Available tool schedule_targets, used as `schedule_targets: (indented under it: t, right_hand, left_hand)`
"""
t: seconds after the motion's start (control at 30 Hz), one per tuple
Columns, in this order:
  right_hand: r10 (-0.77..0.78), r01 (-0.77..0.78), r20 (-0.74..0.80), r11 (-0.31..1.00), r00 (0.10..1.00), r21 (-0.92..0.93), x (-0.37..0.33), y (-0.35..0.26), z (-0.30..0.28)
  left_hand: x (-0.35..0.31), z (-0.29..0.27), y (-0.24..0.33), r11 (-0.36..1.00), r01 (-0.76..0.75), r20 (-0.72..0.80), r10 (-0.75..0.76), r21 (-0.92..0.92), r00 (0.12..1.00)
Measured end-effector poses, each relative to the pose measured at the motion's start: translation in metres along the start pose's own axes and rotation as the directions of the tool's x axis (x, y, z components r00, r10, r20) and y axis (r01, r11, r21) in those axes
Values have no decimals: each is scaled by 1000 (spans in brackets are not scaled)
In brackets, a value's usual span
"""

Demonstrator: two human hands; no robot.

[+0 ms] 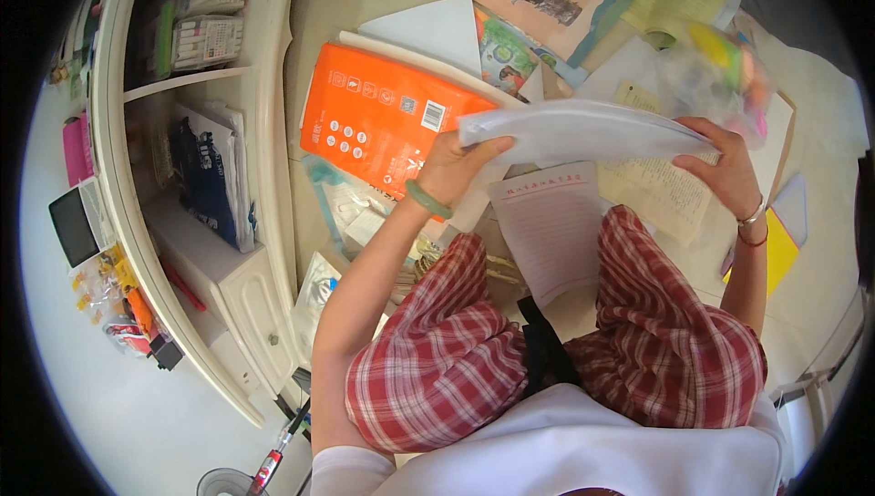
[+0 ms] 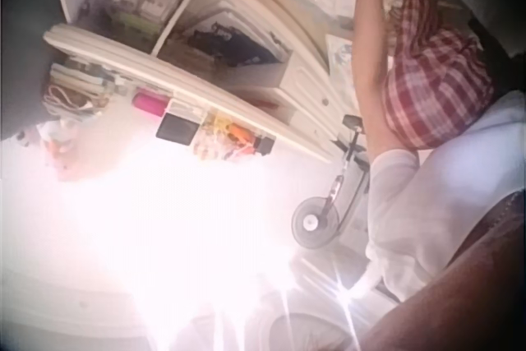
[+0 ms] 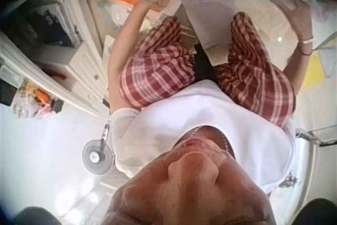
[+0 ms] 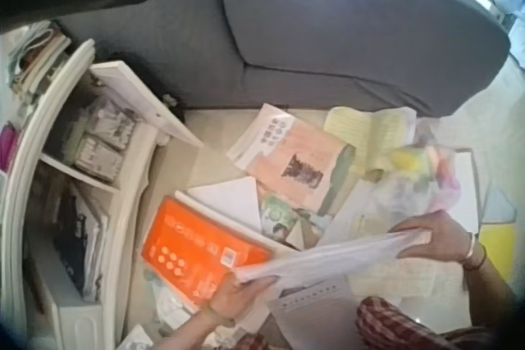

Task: The person sits on the floor and sorts through a pile of papers and stationery. They pick up a white sheet of paper, place it into an orange plastic sleeve, and then handle a beige folder, flipping through its contents.

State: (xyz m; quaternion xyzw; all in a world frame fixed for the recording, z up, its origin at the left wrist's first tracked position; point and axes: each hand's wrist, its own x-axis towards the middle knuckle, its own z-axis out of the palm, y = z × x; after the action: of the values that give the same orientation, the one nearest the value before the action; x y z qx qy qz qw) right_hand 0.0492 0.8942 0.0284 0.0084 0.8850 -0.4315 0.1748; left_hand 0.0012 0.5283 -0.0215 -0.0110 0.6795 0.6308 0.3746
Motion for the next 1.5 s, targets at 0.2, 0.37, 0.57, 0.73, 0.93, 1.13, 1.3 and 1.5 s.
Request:
schedule_targets:
  t: [0.2,0.37,0.57,0.73,0.93,1.13,1.3,1.5]
  right_hand:
    - [9,-130,147,524,989,842,-9,88,17]
    - [223,-136,-33,697,974,704,8,68,88]
    - [73,-34,-91,928,993,371,10,32,56]
    - [100,-66,-62,911,993,407,6,55,62]
    - [23,-74,92,797,995,599,-2,58,70]
    - [-136,139,-33,935,990,327,5,43,70]
    - [-351,317,40,884,936,343,22,76,75]
    - [239,-227,44,829,970,511,10,36,64]
  left_hand:
    - [-16,-17,1,923,237,16,-244,-303,970]
    - [-20,2,-16,949,205,-84,-230,-239,970]
    - [-31,-13,-21,997,-18,-69,13,-73,998]
    - [-17,-10,-31,991,-115,-188,126,68,974]
    - [-27,-9,-17,866,-432,24,440,252,898]
    - [-13,-6,-37,838,-418,-34,457,350,889]
    - [-13,-15,-62,848,-316,34,334,424,942]
    - [-26,-1,-15,991,50,-307,-86,-124,948]
